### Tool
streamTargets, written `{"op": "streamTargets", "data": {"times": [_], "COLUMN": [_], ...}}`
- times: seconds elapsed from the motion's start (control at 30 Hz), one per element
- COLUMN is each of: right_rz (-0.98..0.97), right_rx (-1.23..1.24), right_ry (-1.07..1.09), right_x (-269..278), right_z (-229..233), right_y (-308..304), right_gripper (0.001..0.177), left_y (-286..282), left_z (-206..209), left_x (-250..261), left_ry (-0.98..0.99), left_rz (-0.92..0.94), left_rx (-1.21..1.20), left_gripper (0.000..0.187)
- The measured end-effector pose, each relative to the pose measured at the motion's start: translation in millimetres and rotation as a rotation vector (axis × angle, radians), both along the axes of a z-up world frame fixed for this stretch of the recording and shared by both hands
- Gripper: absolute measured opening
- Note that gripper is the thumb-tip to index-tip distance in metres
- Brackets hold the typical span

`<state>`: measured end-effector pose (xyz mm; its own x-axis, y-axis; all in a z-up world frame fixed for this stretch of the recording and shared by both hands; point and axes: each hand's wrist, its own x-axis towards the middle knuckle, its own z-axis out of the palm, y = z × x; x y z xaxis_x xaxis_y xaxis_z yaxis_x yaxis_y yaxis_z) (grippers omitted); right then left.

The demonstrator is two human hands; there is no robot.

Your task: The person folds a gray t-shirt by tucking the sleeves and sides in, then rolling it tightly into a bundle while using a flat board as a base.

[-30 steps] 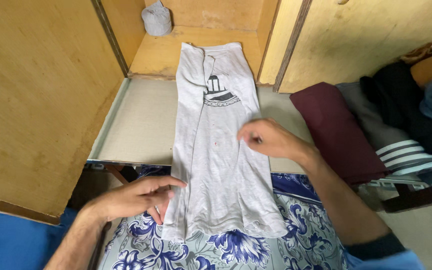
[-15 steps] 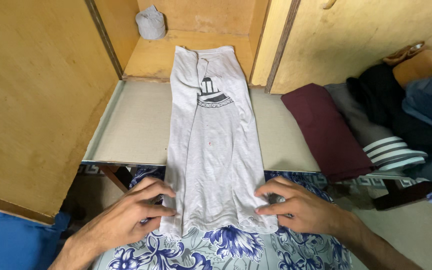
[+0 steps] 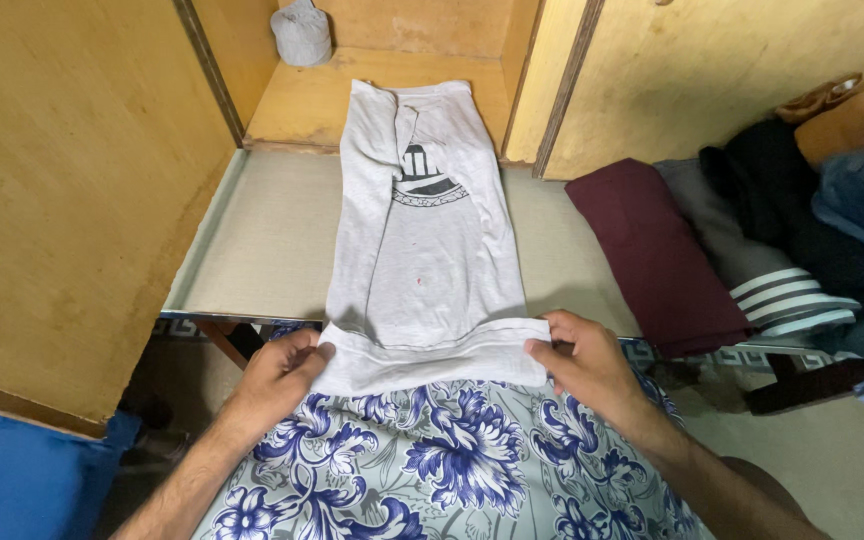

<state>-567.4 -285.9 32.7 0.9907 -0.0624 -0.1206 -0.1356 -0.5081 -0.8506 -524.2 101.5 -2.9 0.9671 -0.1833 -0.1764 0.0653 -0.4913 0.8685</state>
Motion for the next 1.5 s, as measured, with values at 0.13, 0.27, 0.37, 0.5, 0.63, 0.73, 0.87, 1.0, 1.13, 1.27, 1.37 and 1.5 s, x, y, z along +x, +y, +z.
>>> {"op": "streamTargets", "data": {"times": [0.13,0.27,0.37,0.5,0.63,0.73,0.87,1.0,1.13,1.27,1.37,1.5], "right_rz": [0.032,0.035,0.133,0.584,0.666,0.636,0.598,0.472,0.384,0.529,0.504,0.29], "right_rx": [-0.009,-0.336,-0.531,-0.588,-0.42,-0.402,-0.445,-0.337,-0.3,-0.172,-0.099,-0.353], "right_ry": [0.034,-0.191,-0.577,-0.693,-0.506,-0.448,-0.449,-0.268,-0.132,-0.229,-0.18,-0.267], "right_x": [6,6,-5,-9,-19,-16,-4,16,58,100,114,105], "right_z": [7,6,-5,-8,18,22,17,20,25,15,9,12], "right_y": [9,14,7,-1,3,8,5,2,-9,-19,-18,-11], "right_gripper": [0.036,0.059,0.035,0.016,0.036,0.031,0.026,0.026,0.026,0.025,0.026,0.027], "left_y": [-4,-8,-10,3,17,22,20,18,8,-8,-12,-10], "left_z": [7,21,24,23,29,33,34,24,29,41,43,39], "left_x": [1,3,-2,-5,-5,-7,-6,16,41,65,83,104], "left_ry": [-0.049,0.009,-0.156,-0.356,-0.507,-0.591,-0.427,-0.648,-0.267,-0.148,-0.121,-0.073], "left_rz": [-0.029,0.05,0.011,-0.275,-0.61,-0.676,-0.556,-0.546,-0.301,-0.233,-0.207,-0.241], "left_rx": [-0.045,0.13,0.193,0.336,0.224,0.182,0.346,0.35,0.214,0.11,0.108,0.101], "left_gripper": [0.023,0.029,0.022,0.015,0.045,0.052,0.033,0.019,0.029,0.026,0.023,0.02]}}
